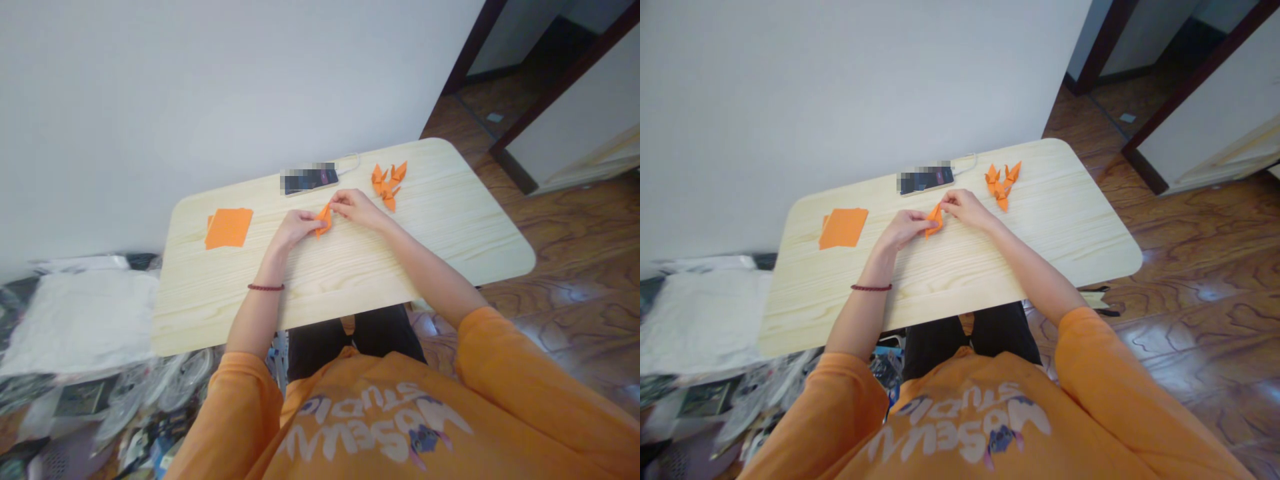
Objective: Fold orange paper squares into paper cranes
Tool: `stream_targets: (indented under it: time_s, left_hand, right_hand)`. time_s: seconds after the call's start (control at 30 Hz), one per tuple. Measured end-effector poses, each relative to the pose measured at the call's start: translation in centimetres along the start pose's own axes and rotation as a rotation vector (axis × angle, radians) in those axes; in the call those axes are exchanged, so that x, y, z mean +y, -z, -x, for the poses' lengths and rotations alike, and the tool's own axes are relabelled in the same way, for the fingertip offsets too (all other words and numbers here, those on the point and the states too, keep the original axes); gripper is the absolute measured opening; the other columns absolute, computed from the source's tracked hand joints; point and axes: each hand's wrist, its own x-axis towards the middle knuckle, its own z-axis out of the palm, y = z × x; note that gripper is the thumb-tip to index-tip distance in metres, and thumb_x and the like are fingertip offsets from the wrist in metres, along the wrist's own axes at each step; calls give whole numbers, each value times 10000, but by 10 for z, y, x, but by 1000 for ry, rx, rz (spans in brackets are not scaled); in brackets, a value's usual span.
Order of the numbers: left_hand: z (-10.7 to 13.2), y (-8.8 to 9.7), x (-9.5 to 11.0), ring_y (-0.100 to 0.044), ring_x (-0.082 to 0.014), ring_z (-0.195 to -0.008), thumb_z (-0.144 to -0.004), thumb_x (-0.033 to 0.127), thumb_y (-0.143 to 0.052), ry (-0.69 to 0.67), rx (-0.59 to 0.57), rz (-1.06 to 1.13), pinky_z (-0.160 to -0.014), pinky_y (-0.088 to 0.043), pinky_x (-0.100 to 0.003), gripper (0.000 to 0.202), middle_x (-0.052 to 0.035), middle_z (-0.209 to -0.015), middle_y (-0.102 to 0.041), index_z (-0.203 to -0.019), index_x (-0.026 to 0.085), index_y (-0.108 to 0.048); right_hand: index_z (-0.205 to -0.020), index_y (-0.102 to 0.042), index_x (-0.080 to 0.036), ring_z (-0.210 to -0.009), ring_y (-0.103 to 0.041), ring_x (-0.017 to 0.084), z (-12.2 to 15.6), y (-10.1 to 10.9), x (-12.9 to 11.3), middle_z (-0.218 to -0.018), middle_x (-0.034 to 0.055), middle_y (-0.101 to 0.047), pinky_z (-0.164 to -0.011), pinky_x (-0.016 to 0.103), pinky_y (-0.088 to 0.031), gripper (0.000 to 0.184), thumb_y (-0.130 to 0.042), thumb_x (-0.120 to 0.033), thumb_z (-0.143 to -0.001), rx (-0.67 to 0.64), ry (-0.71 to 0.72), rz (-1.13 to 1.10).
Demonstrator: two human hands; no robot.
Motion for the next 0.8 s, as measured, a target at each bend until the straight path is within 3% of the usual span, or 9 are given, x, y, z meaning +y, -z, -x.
stream_targets:
  time_s: [0.3,0.43,0.6,0.8]
  left_hand:
    - [-3,1,-4,-565,-107,-561,-486,235,-797,19,-22,29,-609,-451,-249,178,-24,-610,-664,-603,145,-697]
    - [-8,-3,-5,-605,-132,-636,-475,272,-821,-69,104,192,-654,-485,-265,250,-31,-687,-689,-643,152,-680]
    - [-12,-7,-7,-624,-137,-657,-477,344,-836,-179,165,297,-657,-493,-263,344,-29,-735,-710,-726,150,-701]
    - [-12,-11,-9,-626,-139,-660,-497,400,-836,-262,248,293,-645,-476,-255,351,-37,-742,-719,-720,156,-720]
  right_hand:
    - [-694,-548,-156,-442,-370,50,1,8,-11,-519,-53,-465,-424,185,-271,128,-562,-150,-821,158,-66,-149]
    - [-721,-582,-140,-428,-400,40,2,2,-12,-598,-23,-540,-383,178,-271,140,-567,-198,-848,144,-122,-264]
    - [-708,-559,-140,-490,-532,62,3,-8,-12,-641,4,-633,-426,169,-388,188,-697,-251,-772,110,-226,-359]
    - [-670,-594,-116,-482,-531,49,4,-9,-13,-566,5,-617,-410,143,-342,207,-712,-259,-764,55,-284,-417]
